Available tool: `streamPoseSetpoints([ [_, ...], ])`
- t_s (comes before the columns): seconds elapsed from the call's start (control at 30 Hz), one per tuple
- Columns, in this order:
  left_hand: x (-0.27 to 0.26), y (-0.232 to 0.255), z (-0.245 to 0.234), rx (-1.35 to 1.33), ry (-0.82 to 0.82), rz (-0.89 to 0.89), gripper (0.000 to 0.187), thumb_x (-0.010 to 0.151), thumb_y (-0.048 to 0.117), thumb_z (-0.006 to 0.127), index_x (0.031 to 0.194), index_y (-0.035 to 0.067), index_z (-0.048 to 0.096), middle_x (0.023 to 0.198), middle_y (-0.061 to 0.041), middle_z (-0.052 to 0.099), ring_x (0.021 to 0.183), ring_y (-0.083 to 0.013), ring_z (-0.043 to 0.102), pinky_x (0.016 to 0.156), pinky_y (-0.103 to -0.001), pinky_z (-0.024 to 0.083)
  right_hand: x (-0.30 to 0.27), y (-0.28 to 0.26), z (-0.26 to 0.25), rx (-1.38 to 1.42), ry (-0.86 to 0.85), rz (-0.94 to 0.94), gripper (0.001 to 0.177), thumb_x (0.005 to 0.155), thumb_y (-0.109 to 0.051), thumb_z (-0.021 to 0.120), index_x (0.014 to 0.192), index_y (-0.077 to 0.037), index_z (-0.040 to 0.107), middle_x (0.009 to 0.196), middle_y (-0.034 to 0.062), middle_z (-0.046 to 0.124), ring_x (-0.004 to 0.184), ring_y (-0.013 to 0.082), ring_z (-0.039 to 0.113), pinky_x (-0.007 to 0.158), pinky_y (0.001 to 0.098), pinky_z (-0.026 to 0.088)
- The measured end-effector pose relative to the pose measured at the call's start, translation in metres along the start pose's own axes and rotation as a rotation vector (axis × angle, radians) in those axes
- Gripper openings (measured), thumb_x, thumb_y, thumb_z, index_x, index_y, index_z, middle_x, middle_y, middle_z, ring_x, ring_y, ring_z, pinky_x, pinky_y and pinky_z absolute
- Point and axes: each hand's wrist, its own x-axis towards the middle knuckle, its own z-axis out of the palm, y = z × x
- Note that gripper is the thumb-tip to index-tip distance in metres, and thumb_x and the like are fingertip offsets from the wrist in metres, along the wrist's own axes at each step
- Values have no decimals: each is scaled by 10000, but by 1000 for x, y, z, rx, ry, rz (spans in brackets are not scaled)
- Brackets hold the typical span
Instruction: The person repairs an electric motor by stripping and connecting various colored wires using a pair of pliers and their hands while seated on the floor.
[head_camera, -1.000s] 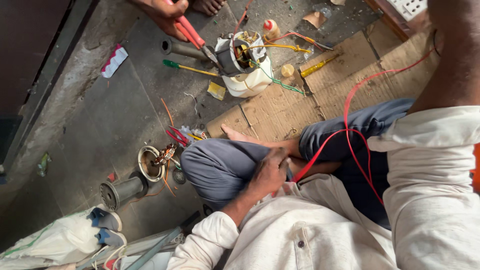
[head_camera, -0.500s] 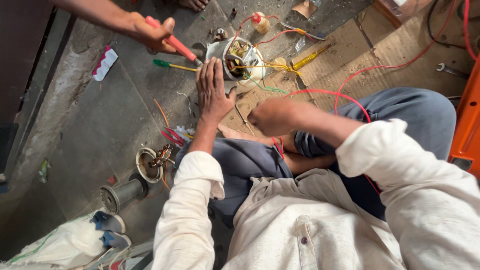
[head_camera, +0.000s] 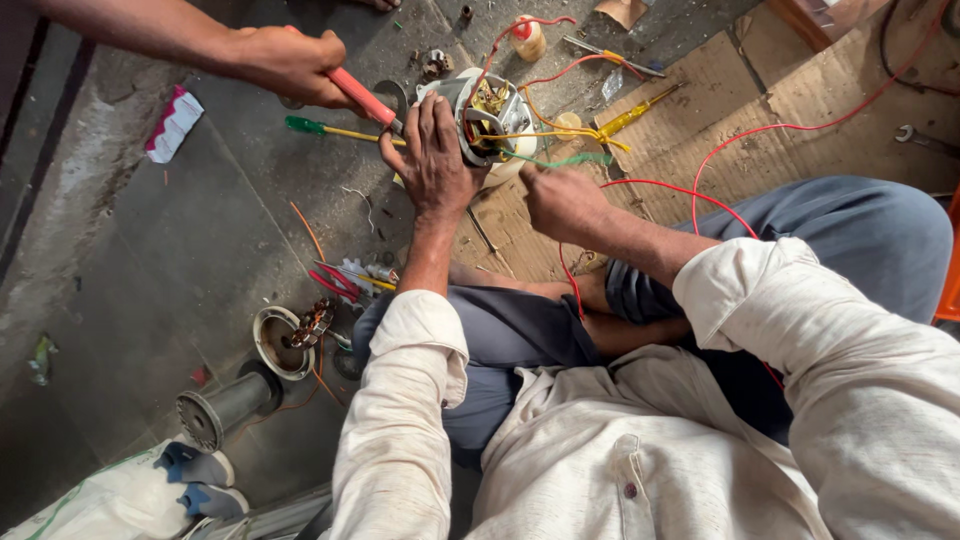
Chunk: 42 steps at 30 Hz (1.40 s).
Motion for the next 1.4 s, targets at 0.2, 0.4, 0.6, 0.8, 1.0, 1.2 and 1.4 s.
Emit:
streamPoseSetpoints([
  [0.2,9,1,-4,-63,24,-25,991,779,621,856,1455,54,405,1483,-110,508,1368,-278,480,1126,-687,196,16,14,15,311,469,-199,591,921,-81,623,1457,41,405,1257,281,575,968,367,672,826,450,561],
  [0.4,29,11,-42,-143,-2,-157,1043,621,625,913,1383,72,464,1292,-88,589,1263,-273,530,1129,-710,171,10,4,-9,599,547,-351,535,966,25,654,1469,17,469,1275,216,600,1002,276,701,891,385,558],
  [0.6,43,19,-75,-98,-144,-268,985,538,629,931,1260,94,527,1168,-100,609,1226,-314,556,1124,-693,200,6,-1,-18,811,451,-312,398,1037,8,609,1428,13,536,1209,153,707,1135,225,694,970,346,559],
  [0.8,46,17,-79,-100,-214,-294,927,487,612,920,1166,99,552,1152,-109,637,1198,-326,580,1090,-703,194,10,2,-20,796,396,-308,411,1035,22,551,1444,15,517,1257,148,702,1160,199,692,991,331,560],
  [1.0,47,11,-69,-170,-296,-348,931,484,590,916,1196,96,574,1136,-111,664,1179,-327,591,1103,-689,194,20,8,-13,856,360,-268,370,1044,20,549,1414,11,552,1201,129,708,1100,185,685,967,315,556],
  [1.2,53,16,-68,-152,-349,-350,905,495,601,912,1162,92,574,1095,-81,686,1146,-305,596,1108,-687,191,29,13,-11,884,359,-249,344,1046,32,545,1389,30,562,1203,122,671,1109,187,669,977,311,555],
  [1.4,57,18,-65,-151,-326,-309,879,520,553,896,1196,99,567,1131,-80,687,1159,-298,593,1089,-612,277,31,17,-12,867,388,-230,344,1025,51,558,1368,28,569,1194,119,648,1110,184,676,970,306,572],
])
